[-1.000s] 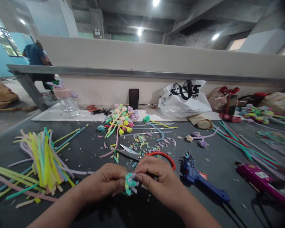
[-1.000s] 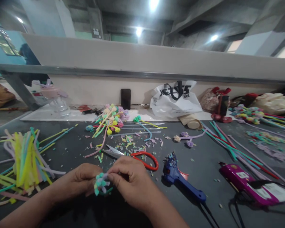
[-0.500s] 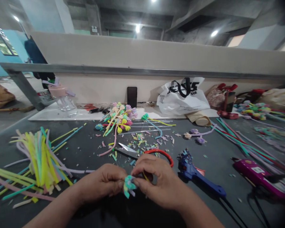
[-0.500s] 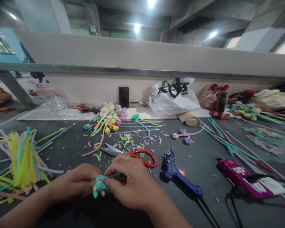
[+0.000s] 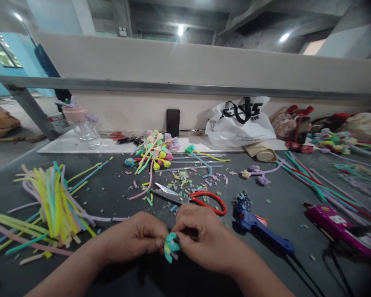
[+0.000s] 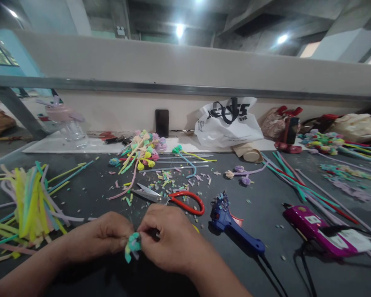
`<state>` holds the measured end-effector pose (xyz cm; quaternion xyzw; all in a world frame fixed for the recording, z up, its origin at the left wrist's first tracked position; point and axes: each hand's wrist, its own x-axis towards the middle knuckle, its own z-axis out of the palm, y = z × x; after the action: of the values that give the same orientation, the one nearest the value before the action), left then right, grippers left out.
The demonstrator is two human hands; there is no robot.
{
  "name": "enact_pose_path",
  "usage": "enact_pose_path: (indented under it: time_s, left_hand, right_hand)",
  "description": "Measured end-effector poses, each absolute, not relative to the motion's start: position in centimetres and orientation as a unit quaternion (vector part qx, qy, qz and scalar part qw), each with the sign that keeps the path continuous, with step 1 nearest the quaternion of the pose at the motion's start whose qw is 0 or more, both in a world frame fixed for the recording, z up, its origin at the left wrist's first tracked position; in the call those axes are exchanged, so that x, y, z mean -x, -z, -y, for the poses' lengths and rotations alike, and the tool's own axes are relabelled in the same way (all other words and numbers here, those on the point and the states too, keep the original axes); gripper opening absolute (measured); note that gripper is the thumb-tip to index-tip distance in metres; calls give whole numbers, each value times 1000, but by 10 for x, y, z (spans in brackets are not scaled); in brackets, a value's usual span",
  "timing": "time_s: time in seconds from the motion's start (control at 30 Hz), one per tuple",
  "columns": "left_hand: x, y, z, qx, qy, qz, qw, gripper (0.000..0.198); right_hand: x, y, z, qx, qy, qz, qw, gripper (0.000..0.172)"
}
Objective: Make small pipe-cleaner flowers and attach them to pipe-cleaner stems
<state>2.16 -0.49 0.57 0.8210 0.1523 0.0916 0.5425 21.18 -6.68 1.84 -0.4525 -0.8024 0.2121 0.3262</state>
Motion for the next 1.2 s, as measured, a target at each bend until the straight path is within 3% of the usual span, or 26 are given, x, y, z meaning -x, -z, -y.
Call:
enact_pose_path:
  time_s: [0.17, 0.57, 0.77, 1.2]
  left_hand:
    - [-22, -6, 4, -840, -116, -179, 499, 39]
    - [-23, -5, 2, -859, -123, -182, 462, 33]
    - [-24, -6, 4, -863, -103, -184, 459, 34]
    - [-23, -6, 2, -853, -76, -162, 490, 32]
  right_hand:
    - [-215, -26, 66, 470, -254, 764, 362, 10]
    - [-217, -24, 62, 473, -267, 783, 304, 8]
    - [-217, -23, 62, 475, -260, 789, 293, 17]
    - [-217, -22, 65, 411, -144, 864, 252, 12]
